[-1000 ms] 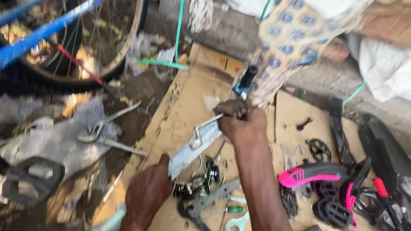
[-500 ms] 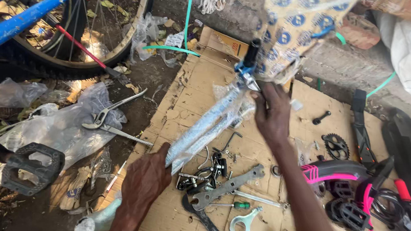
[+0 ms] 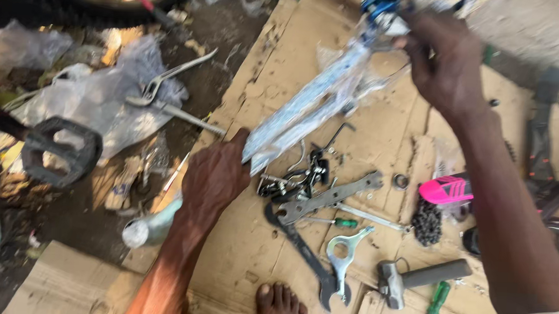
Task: The person assembles a bicycle frame by inserting a headset cup into the head tube, applying grease to bearings, and installing a headset bearing. They use a hammer and wrench to secure components and handle various bicycle parts and tools.
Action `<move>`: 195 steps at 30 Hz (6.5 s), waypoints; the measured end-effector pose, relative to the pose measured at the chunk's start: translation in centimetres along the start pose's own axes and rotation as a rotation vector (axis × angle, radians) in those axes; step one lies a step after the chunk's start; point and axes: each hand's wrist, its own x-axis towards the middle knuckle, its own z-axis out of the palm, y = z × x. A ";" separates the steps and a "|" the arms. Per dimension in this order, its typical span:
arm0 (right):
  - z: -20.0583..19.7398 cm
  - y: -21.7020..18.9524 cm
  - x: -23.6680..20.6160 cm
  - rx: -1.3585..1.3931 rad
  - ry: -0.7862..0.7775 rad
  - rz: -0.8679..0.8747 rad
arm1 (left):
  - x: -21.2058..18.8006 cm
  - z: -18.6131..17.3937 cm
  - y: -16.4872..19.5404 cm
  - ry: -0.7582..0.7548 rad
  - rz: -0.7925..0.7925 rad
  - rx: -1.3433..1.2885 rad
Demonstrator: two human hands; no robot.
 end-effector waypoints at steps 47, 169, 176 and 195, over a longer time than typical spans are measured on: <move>8.0 -8.0 7.5 2.065 1.131 1.392 | 3.3 -1.1 -1.3 0.077 0.026 0.044; 15.9 -11.4 -18.0 0.647 -0.177 1.149 | 8.0 -5.3 4.6 -0.312 -0.093 0.077; 13.9 -13.7 -14.6 0.780 -0.164 1.136 | 12.4 -7.2 9.5 -0.195 0.036 0.204; 18.4 6.4 -8.4 0.871 0.027 0.900 | 8.6 -5.1 -1.3 -0.205 0.074 0.068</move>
